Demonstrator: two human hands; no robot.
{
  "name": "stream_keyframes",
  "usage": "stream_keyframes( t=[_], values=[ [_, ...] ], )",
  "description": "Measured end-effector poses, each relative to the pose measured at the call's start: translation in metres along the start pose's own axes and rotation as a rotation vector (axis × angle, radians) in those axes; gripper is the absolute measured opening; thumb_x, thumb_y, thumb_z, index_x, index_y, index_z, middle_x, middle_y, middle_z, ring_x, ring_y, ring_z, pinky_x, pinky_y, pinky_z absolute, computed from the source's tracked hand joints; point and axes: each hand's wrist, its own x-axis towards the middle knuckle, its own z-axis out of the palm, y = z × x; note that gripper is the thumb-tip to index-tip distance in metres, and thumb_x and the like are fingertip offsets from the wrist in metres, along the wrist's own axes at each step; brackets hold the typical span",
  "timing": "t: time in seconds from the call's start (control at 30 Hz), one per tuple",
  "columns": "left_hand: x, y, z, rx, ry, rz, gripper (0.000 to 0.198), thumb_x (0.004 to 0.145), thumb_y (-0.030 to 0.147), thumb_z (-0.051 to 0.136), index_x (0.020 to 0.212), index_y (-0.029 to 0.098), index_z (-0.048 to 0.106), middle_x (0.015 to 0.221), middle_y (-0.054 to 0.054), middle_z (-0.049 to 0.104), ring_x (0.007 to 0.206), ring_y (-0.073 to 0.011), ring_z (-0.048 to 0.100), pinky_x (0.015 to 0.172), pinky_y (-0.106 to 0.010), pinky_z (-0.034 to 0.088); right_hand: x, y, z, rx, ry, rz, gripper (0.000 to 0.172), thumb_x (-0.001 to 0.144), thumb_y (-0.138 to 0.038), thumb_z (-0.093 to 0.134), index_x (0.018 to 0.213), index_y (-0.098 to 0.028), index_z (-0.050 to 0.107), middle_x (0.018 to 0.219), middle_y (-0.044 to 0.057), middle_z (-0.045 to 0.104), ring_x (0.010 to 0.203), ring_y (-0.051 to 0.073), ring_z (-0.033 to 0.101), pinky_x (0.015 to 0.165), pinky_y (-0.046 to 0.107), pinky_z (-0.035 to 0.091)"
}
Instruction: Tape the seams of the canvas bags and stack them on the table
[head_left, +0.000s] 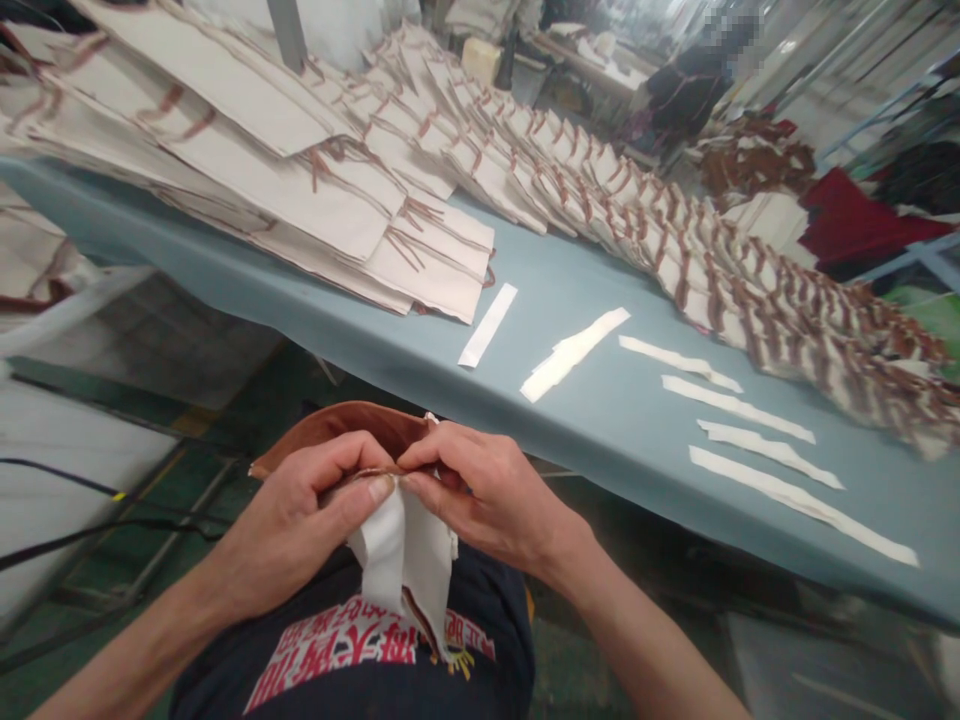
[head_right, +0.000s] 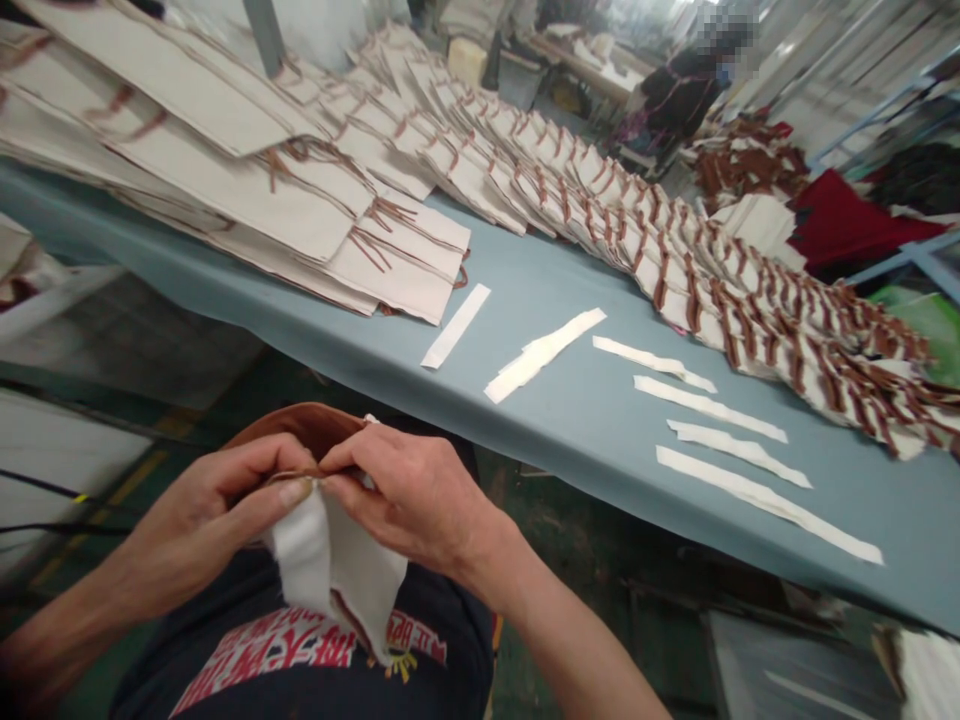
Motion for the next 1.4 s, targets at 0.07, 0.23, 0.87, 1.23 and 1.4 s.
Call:
stream_keyframes(
  t=[0.07, 0.23, 0.87, 1.23, 1.4],
  values=[
    [-0.001, 0.004, 0.002, 0.020, 0.038, -0.025, 0.036, 0.101, 0.049, 0.069, 0.077, 0.023, 0.069, 0.068, 0.005, 0.058, 0.061, -0.0139, 0.049, 0.053, -0.022, 0.038, 0.000, 0.001, -0.001, 0.037, -0.002, 0.000, 0.010, 0.116, -0.021, 0.067, 0.113, -0.019, 0.076, 0.098, 0.004, 0.080, 0.077, 0.015, 0.070, 0.075, 0.025, 0.057],
    [0.003, 0.000, 0.004, -0.001, 0.032, -0.015, 0.040, 0.098, 0.054, 0.072, 0.074, 0.023, 0.066, 0.064, 0.004, 0.058, 0.056, -0.0137, 0.047, 0.050, -0.022, 0.038, 0.002, 0.007, 0.003, 0.154, 0.014, 0.069, 0.010, 0.114, -0.022, 0.072, 0.108, -0.017, 0.079, 0.096, 0.003, 0.080, 0.079, 0.015, 0.071, 0.074, 0.024, 0.056],
    [0.007, -0.015, 0.003, 0.021, -0.038, 0.030, 0.041, 0.103, 0.050, 0.069, 0.073, 0.022, 0.062, 0.066, 0.005, 0.054, 0.057, -0.0123, 0.046, 0.050, -0.020, 0.039, -0.003, -0.002, -0.002, -0.098, 0.005, -0.005, 0.016, 0.117, -0.019, 0.066, 0.110, -0.019, 0.080, 0.106, 0.008, 0.087, 0.096, 0.017, 0.083, 0.086, 0.025, 0.063],
    [0.006, 0.004, -0.005, 0.025, -0.099, 0.022, 0.036, 0.103, 0.049, 0.071, 0.079, 0.022, 0.073, 0.073, 0.003, 0.065, 0.062, -0.0143, 0.054, 0.052, -0.019, 0.044, 0.004, -0.024, -0.017, -0.634, -0.119, -0.128, 0.029, 0.118, -0.016, 0.062, 0.092, -0.022, 0.075, 0.086, -0.002, 0.086, 0.075, 0.014, 0.080, 0.057, 0.030, 0.046],
    [0.004, 0.001, -0.002, -0.006, -0.066, -0.004, 0.037, 0.101, 0.051, 0.070, 0.077, 0.023, 0.069, 0.070, 0.003, 0.063, 0.059, -0.0144, 0.052, 0.050, -0.020, 0.043, 0.007, -0.023, -0.016, -0.578, -0.044, -0.115, 0.028, 0.121, -0.023, 0.059, 0.100, -0.022, 0.078, 0.091, -0.001, 0.089, 0.075, 0.014, 0.082, 0.058, 0.029, 0.046]
  ],
)
